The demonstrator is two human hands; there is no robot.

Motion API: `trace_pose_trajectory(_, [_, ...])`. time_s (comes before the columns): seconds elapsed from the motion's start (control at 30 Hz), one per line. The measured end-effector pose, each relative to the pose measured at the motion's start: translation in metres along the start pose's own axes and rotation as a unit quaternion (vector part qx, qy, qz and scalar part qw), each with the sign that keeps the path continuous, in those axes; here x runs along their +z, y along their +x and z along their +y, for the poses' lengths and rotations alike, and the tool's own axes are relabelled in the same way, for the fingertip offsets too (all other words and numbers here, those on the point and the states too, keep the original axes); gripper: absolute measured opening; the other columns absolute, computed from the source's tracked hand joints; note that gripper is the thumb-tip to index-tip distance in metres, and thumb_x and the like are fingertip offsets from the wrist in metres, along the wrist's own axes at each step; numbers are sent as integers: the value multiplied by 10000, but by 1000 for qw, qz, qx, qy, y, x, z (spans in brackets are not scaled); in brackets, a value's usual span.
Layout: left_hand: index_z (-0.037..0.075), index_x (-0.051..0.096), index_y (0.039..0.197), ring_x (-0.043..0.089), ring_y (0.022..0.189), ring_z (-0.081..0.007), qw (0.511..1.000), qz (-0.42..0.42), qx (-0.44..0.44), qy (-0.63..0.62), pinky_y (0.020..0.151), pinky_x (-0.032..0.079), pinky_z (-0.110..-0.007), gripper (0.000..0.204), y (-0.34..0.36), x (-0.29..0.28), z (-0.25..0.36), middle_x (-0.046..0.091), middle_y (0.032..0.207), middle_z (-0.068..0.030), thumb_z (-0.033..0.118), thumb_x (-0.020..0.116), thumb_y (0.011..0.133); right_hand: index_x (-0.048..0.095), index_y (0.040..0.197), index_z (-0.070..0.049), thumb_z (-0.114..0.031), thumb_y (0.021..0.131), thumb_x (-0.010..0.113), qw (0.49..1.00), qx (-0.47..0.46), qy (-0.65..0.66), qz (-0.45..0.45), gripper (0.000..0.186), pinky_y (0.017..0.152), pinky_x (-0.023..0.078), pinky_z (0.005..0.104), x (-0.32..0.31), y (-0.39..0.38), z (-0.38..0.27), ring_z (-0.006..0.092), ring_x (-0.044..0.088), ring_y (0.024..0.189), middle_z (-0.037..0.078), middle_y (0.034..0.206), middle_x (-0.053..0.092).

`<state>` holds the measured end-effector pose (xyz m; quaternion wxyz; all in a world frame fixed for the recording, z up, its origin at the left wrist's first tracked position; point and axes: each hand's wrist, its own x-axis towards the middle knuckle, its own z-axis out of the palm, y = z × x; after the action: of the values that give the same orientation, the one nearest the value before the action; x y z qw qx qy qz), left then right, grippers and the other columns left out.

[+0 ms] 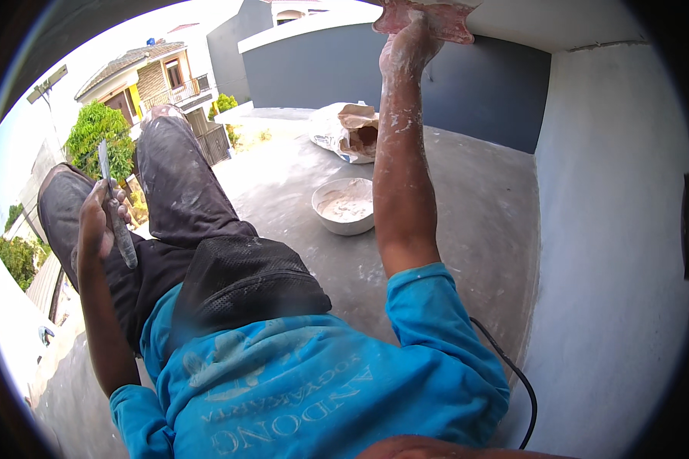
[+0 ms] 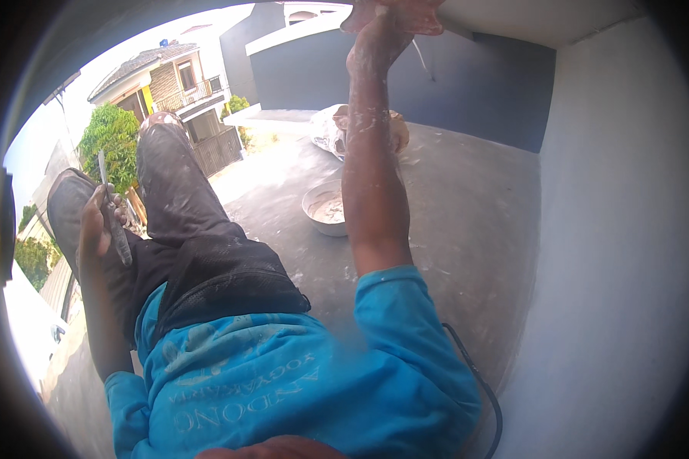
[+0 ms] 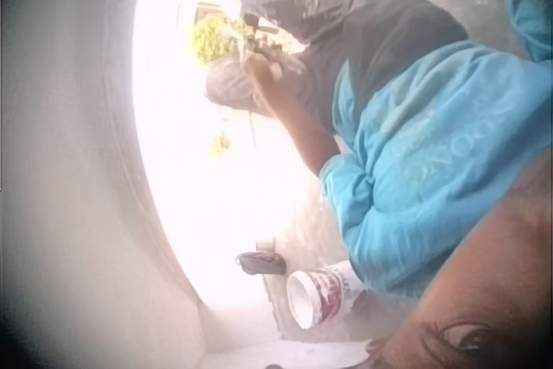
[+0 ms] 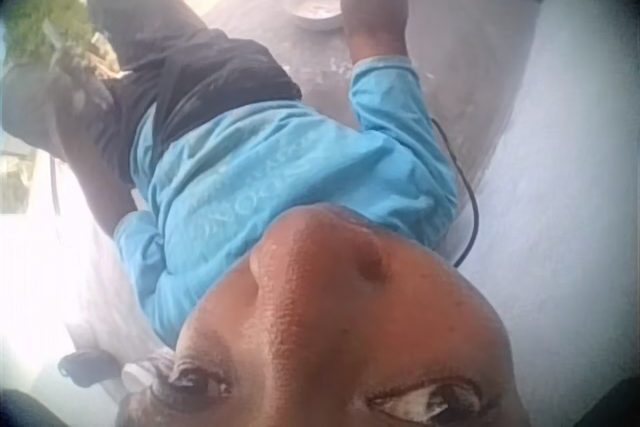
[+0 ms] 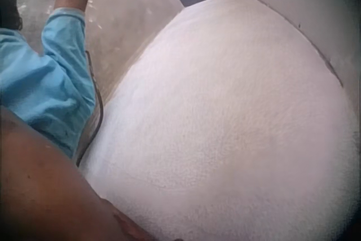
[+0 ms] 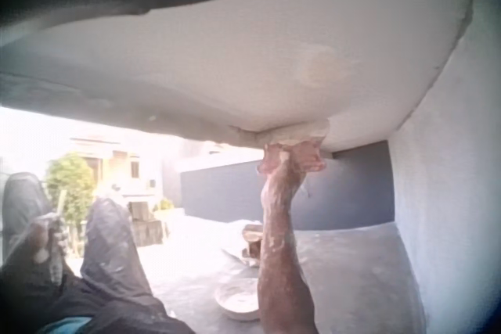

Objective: The person scoops white plaster from a bowl using a trowel and applies it to the ceiling with a hawk. They repeatedly smooth the surface and scrape excess material back onto the hawk.

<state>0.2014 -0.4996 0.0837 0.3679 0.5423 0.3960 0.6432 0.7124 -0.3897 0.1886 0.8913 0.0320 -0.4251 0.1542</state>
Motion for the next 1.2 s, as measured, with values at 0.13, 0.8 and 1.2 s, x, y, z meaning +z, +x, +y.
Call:
trace_pose_trajectory(0.13, [98,508,1106,493,609,-126,1000,18,-6,-15,574,443,-293,227,-4,-6,-1,527,791,-26,299,429,1034,368,1292,-19,-119,860,567,995,-85,52,21,487,899,511,386,47,-42,-14,259,576,1019,139,1157,516])
trace_pose_trajectory(0.8, [26,455,1140,548,763,-114,998,-27,39,37,687,516,-280,245,-26,9,1,538,938,-48,131,562,947,472,1263,90,-50,782,552,966,48,234,-101,507,987,518,400,17,-59,-58,315,598,1109,230,1210,563])
trace_pose_trajectory(1.2, [41,445,1152,548,752,-107,998,-31,26,52,661,515,-273,249,-28,16,2,540,939,-48,154,556,961,553,958,86,60,883,493,854,197,450,-173,100,988,526,455,21,-29,-2,345,670,926,208,905,655])
